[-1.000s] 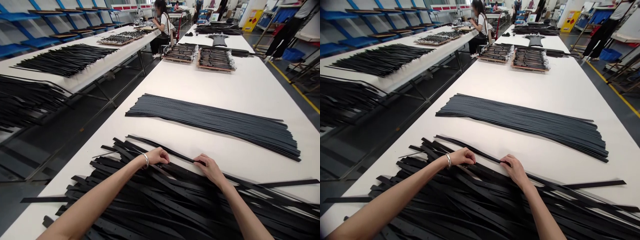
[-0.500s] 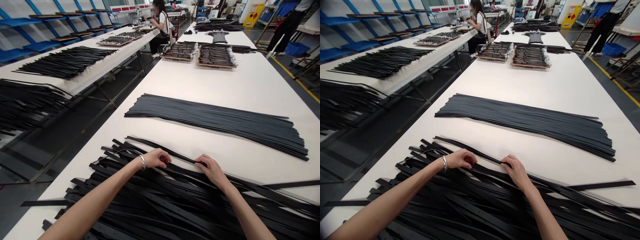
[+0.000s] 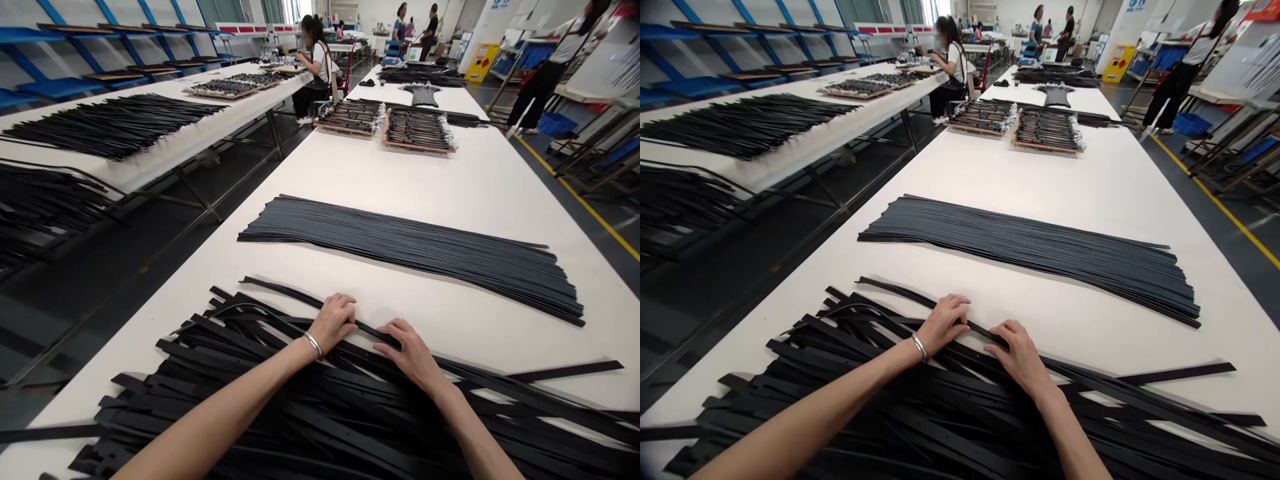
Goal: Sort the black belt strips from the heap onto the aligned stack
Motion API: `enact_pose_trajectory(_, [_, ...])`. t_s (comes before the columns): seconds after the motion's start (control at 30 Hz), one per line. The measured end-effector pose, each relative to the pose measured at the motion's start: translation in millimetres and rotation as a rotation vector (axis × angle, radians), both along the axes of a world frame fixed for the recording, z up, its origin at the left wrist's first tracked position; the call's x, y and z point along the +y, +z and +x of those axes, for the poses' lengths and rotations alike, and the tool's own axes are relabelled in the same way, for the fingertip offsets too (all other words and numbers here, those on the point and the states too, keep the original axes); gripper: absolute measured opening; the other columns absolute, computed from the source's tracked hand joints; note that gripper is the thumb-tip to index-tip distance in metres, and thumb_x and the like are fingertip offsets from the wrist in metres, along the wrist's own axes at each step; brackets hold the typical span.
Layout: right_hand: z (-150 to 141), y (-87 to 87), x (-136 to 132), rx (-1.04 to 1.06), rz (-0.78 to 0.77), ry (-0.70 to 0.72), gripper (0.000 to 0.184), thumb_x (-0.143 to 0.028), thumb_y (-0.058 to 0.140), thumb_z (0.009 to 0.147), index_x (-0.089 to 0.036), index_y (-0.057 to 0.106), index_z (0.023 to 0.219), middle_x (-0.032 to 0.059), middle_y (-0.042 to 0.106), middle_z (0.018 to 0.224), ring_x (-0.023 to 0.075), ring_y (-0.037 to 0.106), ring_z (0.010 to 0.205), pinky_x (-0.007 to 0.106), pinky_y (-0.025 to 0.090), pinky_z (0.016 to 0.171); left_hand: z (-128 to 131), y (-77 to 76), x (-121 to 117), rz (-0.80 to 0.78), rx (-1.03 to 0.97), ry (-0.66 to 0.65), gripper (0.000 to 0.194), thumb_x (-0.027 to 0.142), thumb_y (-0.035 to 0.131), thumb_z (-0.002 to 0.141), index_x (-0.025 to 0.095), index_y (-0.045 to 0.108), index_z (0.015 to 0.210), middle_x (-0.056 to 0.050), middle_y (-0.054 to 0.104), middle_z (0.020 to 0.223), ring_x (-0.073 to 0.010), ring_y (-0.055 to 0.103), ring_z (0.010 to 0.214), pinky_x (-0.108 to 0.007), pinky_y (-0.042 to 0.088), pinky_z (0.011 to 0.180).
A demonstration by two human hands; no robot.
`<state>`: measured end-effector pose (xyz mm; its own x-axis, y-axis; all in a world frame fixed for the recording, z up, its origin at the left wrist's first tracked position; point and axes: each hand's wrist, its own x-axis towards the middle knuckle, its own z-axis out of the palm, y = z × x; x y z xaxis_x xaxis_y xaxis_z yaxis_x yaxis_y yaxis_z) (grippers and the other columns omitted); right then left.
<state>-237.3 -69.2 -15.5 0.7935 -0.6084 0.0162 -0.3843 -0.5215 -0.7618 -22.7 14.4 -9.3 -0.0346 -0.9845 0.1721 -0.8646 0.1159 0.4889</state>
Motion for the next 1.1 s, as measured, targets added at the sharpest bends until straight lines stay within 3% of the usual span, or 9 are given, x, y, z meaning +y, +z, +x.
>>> enact_pose_trajectory(0.07, [-2.5, -3.4, -0.2, -0.016, 0.006, 0.018, 0.024, -0.037, 0.052, 0.088, -0.025, 0.065, 0.104, 0.0055, 0.058, 0.096, 0.0202, 0.054, 0.092, 0.034, 0.043, 0.084, 23.2, 1.5, 4.5, 0.088, -0.030, -0.014, 0.010, 0.019, 0.061, 0.082, 0.018, 0.055, 0.090, -0.005, 0.059, 0.097, -0.0193, 0.050, 0.093, -0.035, 0.041, 0.086])
enact_pose_trajectory(0.17, [-4.2, -7.2, -1.6, -0.036, 0.051, 0.019, 0.022, -0.033, 0.049, 0.090, -0.026, 0.066, 0.103, 0.0050, 0.058, 0.095, 0.0189, 0.055, 0.089, 0.032, 0.044, 0.080, 86.7, 11.9, 30.3, 0.235, -0.158, 0.053, 0.016, 0.018, 0.057, 0.084, 0.018, 0.053, 0.099, -0.005, 0.060, 0.093, -0.0197, 0.053, 0.089, -0.034, 0.042, 0.083])
enact_pose_trajectory(0.3, [-4.0, -7.3, -2.0, -0.052, 0.052, 0.000, 0.022, -0.032, 0.051, 0.089, -0.026, 0.066, 0.103, 0.0045, 0.058, 0.096, 0.0192, 0.055, 0.090, 0.033, 0.044, 0.081, 148.9, 34.6, 73.9, 0.229, -0.506, 0.526, 0.020, 0.018, 0.051, 0.085, 0.016, 0.055, 0.104, -0.012, 0.059, 0.101, -0.0286, 0.051, 0.094, -0.042, 0.041, 0.078])
enact_pose_trajectory(0.37, [-4.0, -5.9, -1.6, -0.040, 0.055, -0.010, 0.022, -0.032, 0.051, 0.089, -0.026, 0.066, 0.103, 0.0047, 0.058, 0.096, 0.0196, 0.055, 0.090, 0.033, 0.044, 0.081, 139.1, 41.3, 85.8, 0.121, -0.578, 0.583, 0.021, 0.016, 0.047, 0.087, 0.015, 0.056, 0.106, -0.014, 0.057, 0.106, -0.0298, 0.049, 0.097, -0.043, 0.039, 0.079])
enact_pose_trajectory(0.5, [-4.3, -3.7, -1.0, -0.016, 0.071, -0.011, 0.022, -0.033, 0.050, 0.089, -0.026, 0.065, 0.103, 0.0047, 0.058, 0.097, 0.0192, 0.056, 0.088, 0.033, 0.045, 0.080, 61.3, 35.7, 82.5, 0.116, -0.330, 0.045, 0.016, 0.025, 0.048, 0.091, 0.020, 0.057, 0.103, -0.006, 0.060, 0.095, -0.0219, 0.049, 0.092, -0.036, 0.038, 0.081])
enact_pose_trajectory(0.6, [-3.7, -2.7, -1.5, -0.009, 0.072, -0.021, 0.022, -0.035, 0.050, 0.088, -0.026, 0.066, 0.101, 0.0043, 0.059, 0.096, 0.0193, 0.057, 0.088, 0.033, 0.045, 0.081, 18.6, 24.1, 66.2, 0.181, -0.145, -0.153, 0.009, 0.026, 0.053, 0.089, 0.021, 0.058, 0.094, -0.002, 0.060, 0.086, -0.0177, 0.050, 0.083, -0.032, 0.039, 0.077])
enact_pose_trajectory(0.87, [-3.1, 2.1, 4.6, 0.025, -0.068, 0.000, 0.030, -0.043, 0.059, 0.083, -0.026, 0.063, 0.107, 0.0046, 0.058, 0.100, 0.0199, 0.056, 0.095, 0.033, 0.045, 0.087, 24.8, 0.2, 13.9, -0.025, 0.155, -0.010, 0.017, 0.020, 0.068, 0.077, 0.018, 0.053, 0.069, -0.005, 0.057, 0.100, -0.0195, 0.048, 0.096, -0.037, 0.039, 0.090])
enact_pose_trajectory(1.0, [-6.2, 6.6, 12.9, 0.102, -0.269, 0.057, 0.026, -0.027, 0.047, 0.090, -0.024, 0.055, 0.114, 0.0072, 0.055, 0.101, 0.0208, 0.054, 0.097, 0.034, 0.045, 0.086, 28.6, -8.0, 8.3, 0.037, 0.183, 0.004, 0.009, 0.022, 0.060, 0.083, 0.019, 0.057, 0.091, -0.002, 0.056, 0.084, -0.0175, 0.048, 0.083, -0.032, 0.042, 0.079])
enact_pose_trajectory(1.1, [-32.9, 6.9, 8.2, 0.245, -0.454, 0.115, 0.026, -0.022, 0.039, 0.091, -0.020, 0.053, 0.113, 0.0087, 0.057, 0.097, 0.0221, 0.056, 0.092, 0.036, 0.046, 0.082, 29.6, -10.6, 11.6, 0.015, 0.172, -0.019, 0.011, 0.026, 0.056, 0.087, 0.019, 0.060, 0.094, -0.003, 0.056, 0.086, -0.0183, 0.048, 0.086, -0.031, 0.041, 0.079])
